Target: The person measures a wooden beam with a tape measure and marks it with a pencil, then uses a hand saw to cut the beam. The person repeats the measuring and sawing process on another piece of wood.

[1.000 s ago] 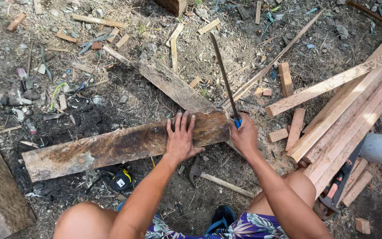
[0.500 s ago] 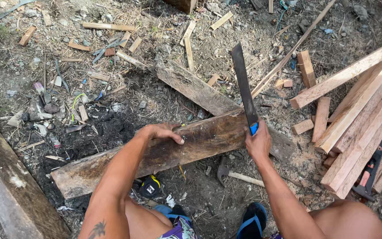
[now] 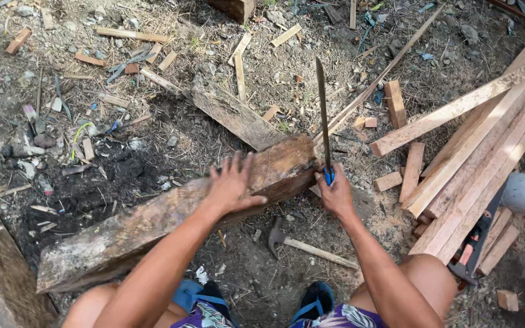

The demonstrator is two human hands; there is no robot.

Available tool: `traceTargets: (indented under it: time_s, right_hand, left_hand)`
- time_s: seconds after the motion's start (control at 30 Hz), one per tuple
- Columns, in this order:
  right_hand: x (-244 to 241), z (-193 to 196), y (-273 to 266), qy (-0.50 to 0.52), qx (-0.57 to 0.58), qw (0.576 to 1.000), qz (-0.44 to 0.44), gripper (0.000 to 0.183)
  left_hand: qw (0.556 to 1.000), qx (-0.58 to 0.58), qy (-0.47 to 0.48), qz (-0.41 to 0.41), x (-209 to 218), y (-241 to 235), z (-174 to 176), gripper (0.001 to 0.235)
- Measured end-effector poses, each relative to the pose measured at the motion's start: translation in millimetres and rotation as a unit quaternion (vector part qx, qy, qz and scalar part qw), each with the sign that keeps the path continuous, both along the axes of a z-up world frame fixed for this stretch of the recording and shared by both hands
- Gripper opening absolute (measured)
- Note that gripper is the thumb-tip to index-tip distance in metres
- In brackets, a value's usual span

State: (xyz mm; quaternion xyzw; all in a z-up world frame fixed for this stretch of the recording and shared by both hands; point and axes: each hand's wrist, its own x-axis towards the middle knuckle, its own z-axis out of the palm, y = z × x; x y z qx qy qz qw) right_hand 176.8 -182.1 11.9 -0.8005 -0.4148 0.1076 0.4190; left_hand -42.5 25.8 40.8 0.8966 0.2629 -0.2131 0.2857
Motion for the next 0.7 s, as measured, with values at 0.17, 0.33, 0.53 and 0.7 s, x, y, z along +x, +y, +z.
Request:
traceTargets:
  time_s: [0.17,0.33,0.53,0.7]
  right_hand:
    - [48.3,40.4,-31.8,0.043,-0.259,0.964,0.031,0.032]
    - [54.3,79.4,-44.0,-0.116,-0.162,0.967,0.158,0.035]
    - [28.7,91.1,-51.0,-0.167,-0.032,0.952,0.253,0.037]
    - [36.6,84.1,-29.9,-0.251,0.224,0.876,0.345,0.029]
  left_hand:
    - [0.997,0.078,-0.005,-0.005,40.2,-57.0,-16.5,0.145]
    - [0.996,0.075,-0.013,0.044,36.2,-36.5,-10.0,0.14]
    - [0.992,0.048,-0.004,0.119,34.1,-14.8,-25.4,0.132]
    - [0.992,0.048,0.007,0.113,42.4,1.6,-34.2,0.127]
